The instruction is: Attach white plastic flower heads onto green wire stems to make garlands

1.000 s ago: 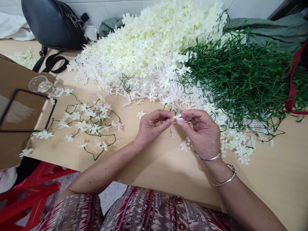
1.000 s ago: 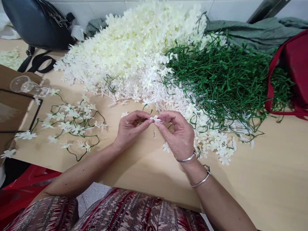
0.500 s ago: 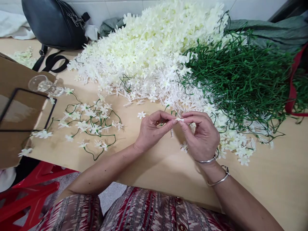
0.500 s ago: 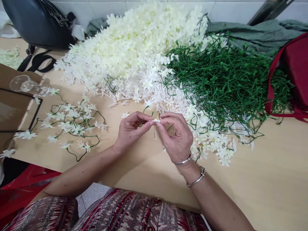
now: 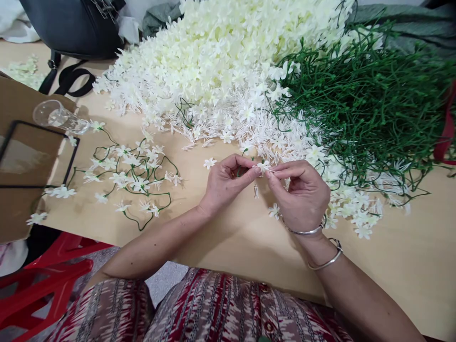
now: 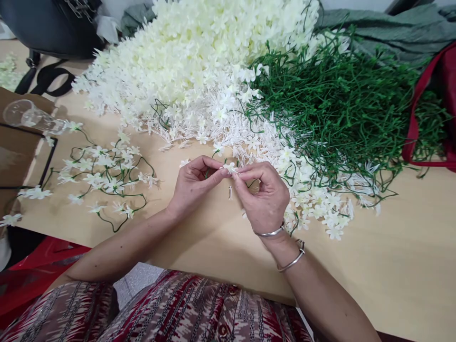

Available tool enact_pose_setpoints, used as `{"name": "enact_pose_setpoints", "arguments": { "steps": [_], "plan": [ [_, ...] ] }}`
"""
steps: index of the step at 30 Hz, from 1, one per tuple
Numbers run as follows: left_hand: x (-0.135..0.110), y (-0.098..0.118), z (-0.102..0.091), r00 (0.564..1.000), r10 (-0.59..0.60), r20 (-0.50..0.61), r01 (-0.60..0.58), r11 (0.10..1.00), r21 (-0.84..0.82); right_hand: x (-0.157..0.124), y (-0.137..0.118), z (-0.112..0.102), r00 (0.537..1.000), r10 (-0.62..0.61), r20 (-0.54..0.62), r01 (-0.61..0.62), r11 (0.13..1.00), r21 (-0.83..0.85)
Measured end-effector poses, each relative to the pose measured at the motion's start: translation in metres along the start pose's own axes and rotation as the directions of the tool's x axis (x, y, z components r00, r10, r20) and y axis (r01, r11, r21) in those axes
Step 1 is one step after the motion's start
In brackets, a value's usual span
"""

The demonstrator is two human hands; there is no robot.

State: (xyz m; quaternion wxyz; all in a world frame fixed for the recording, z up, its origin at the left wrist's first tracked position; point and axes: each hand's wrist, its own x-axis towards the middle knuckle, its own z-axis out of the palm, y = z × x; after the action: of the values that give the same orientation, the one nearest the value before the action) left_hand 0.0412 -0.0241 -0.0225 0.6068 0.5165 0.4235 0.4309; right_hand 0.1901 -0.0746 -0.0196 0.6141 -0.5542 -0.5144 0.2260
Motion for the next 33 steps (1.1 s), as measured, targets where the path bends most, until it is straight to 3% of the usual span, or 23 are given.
{"name": "enact_pose_setpoints", "arguments": {
  "steps": [11,15,19,23,29,33],
  "plan": [
    [0.001,-0.007,0.001,0.994,0.079,0.070,-0.079,0.997,-0.006,0.000,0.003,0.002,0.999,0.043,-0.007,-0.042,0.998,0.052],
    [0.001,-0.005,-0.002,0.985,0.143,0.097,-0.151,0.985,0.079,0.004,0.005,-0.001,0.991,0.131,0.010,-0.131,0.987,0.088],
    [0.001,-0.001,-0.005,0.942,0.295,0.162,-0.329,0.904,0.272,0.009,0.008,-0.011,0.978,0.145,0.147,-0.150,0.988,0.023],
    [0.002,0.000,-0.007,0.874,0.420,0.245,-0.486,0.777,0.399,0.015,0.006,-0.020,0.972,0.061,0.227,-0.035,0.993,-0.116],
    [0.000,0.001,-0.005,0.874,0.428,0.232,-0.486,0.796,0.361,0.020,0.003,-0.024,0.953,-0.080,0.291,0.139,0.972,-0.188],
    [-0.001,0.005,-0.004,0.928,0.307,0.210,-0.346,0.919,0.190,0.018,0.007,-0.023,0.975,-0.009,0.222,0.039,0.991,-0.131]
  ]
}}
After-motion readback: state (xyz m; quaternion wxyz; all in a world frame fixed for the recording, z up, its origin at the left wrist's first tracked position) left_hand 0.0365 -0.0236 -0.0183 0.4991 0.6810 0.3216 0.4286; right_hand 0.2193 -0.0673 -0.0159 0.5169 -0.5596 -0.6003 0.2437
